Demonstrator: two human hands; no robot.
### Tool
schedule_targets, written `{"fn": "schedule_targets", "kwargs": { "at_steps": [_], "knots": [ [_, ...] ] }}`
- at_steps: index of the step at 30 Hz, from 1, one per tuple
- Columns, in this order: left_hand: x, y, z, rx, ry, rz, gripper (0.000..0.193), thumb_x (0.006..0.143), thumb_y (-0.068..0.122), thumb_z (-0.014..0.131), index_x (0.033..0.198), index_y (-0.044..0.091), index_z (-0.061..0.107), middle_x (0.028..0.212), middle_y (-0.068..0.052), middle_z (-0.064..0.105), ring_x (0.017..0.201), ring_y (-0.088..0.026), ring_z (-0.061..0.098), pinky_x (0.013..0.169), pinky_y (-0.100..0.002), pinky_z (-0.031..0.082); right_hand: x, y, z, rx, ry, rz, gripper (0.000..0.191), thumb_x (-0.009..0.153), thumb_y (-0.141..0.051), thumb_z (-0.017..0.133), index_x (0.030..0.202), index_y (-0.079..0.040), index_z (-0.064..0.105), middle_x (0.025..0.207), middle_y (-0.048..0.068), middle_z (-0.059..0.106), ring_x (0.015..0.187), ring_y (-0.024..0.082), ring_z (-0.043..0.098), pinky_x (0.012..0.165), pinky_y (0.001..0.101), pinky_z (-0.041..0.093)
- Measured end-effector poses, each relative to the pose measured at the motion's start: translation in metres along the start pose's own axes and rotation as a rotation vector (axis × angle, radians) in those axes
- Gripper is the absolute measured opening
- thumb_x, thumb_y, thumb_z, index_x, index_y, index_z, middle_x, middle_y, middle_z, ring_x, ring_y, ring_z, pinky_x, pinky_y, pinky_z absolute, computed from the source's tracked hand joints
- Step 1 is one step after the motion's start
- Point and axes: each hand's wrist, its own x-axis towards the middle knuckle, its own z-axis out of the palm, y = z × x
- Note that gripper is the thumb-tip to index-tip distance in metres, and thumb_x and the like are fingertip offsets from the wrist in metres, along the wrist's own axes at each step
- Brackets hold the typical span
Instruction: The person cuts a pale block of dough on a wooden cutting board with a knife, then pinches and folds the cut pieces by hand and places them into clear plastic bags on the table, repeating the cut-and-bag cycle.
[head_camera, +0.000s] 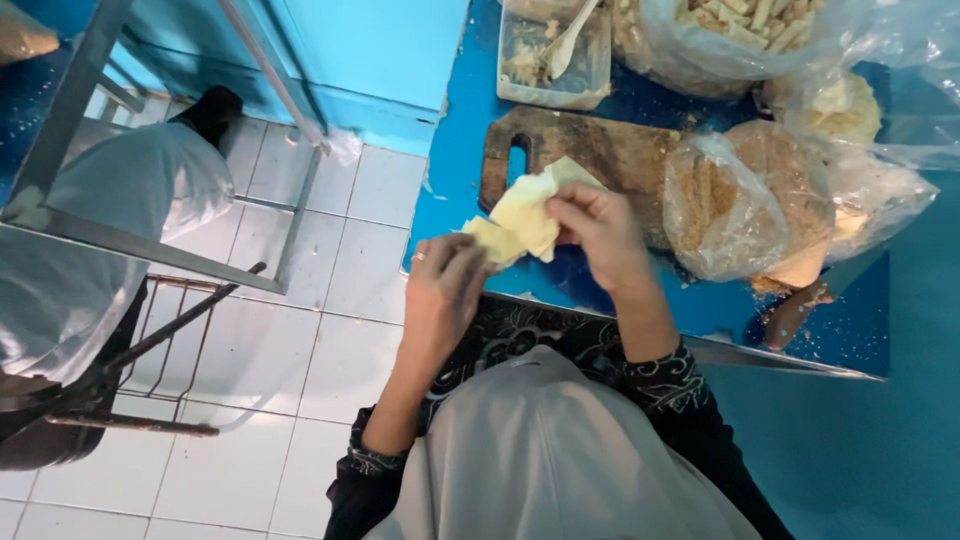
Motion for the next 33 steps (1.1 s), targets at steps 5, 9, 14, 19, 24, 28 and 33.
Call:
{"fn": "schedule_targets", "kwargs": {
  "at_steps": [5, 9, 14, 19, 24, 28, 33],
  "knots": [
    [-0.003, 0.01, 0.012, -0.453, 0.105, -0.248, 0.023, 0.098, 0.012, 0.071, 0.117, -0.001, 0.071, 0.118, -0.011, 0.067, 0.099, -0.02, 0.069, 0.082, -0.03, 0.06, -0.033, -0.019, 0.011, -0.401, 0.242, -0.272, 0.011, 0.099, -0.008, 0.073, 0.106, 0.0, 0.072, 0.094, 0.004, 0.073, 0.083, 0.012, 0.069, 0.074, 0.0289, 0.057],
    [-0.002, 0.01, 0.038, -1.055, -0.079, -0.542, 0.026, 0.11, 0.017, 0.063, 0.111, -0.007, 0.074, 0.107, -0.01, 0.071, 0.097, -0.018, 0.071, 0.087, -0.03, 0.059, -0.068, -0.028, 0.05, -1.103, 0.263, -0.807, 0.021, 0.085, -0.004, 0.082, 0.103, -0.003, 0.073, 0.11, 0.012, 0.072, 0.1, 0.027, 0.071, 0.083, 0.0362, 0.056],
    [-0.011, -0.002, 0.058, -1.502, -0.062, -0.703, 0.03, 0.107, 0.019, 0.057, 0.116, -0.007, 0.071, 0.113, -0.01, 0.073, 0.1, -0.018, 0.072, 0.088, -0.033, 0.06, -0.079, -0.049, 0.054, -0.85, 0.181, -0.681, 0.024, 0.085, -0.002, 0.082, 0.108, -0.007, 0.074, 0.115, 0.008, 0.073, 0.105, 0.024, 0.074, 0.088, 0.0332, 0.06],
    [-0.018, -0.004, 0.07, -1.503, -0.079, -0.724, 0.026, 0.105, 0.012, 0.059, 0.122, -0.005, 0.068, 0.116, -0.009, 0.072, 0.101, -0.016, 0.071, 0.091, -0.034, 0.059, -0.084, -0.038, 0.045, -0.97, 0.241, -0.746, 0.023, 0.085, -0.002, 0.081, 0.106, -0.007, 0.074, 0.111, 0.009, 0.074, 0.103, 0.024, 0.074, 0.087, 0.0331, 0.059],
    [-0.022, -0.007, 0.066, -1.529, -0.054, -0.762, 0.021, 0.106, 0.013, 0.059, 0.109, -0.005, 0.069, 0.107, -0.009, 0.073, 0.096, -0.017, 0.073, 0.088, -0.036, 0.062, -0.063, -0.012, 0.007, 0.054, 0.26, -0.186, 0.012, 0.103, -0.007, 0.067, 0.113, -0.002, 0.068, 0.106, 0.011, 0.075, 0.092, 0.018, 0.073, 0.082, 0.032, 0.06],
    [-0.019, -0.01, 0.044, -1.344, 0.003, -0.79, 0.019, 0.106, 0.014, 0.062, 0.107, -0.004, 0.069, 0.102, -0.006, 0.073, 0.09, -0.013, 0.07, 0.079, -0.029, 0.057, -0.055, -0.003, -0.029, 0.482, 0.101, -0.03, 0.017, 0.104, -0.009, 0.061, 0.118, 0.001, 0.065, 0.107, 0.012, 0.074, 0.091, 0.02, 0.073, 0.075, 0.0365, 0.061],
    [-0.005, -0.004, 0.015, -0.475, -0.004, -0.537, 0.033, 0.098, 0.012, 0.067, 0.129, 0.0, 0.064, 0.086, 0.001, 0.071, 0.073, -0.007, 0.065, 0.066, -0.021, 0.054, -0.064, -0.001, -0.04, 0.479, 0.056, -0.027, 0.019, 0.106, -0.008, 0.062, 0.122, 0.002, 0.066, 0.113, 0.016, 0.074, 0.094, 0.022, 0.073, 0.077, 0.0357, 0.06]
  ]
}}
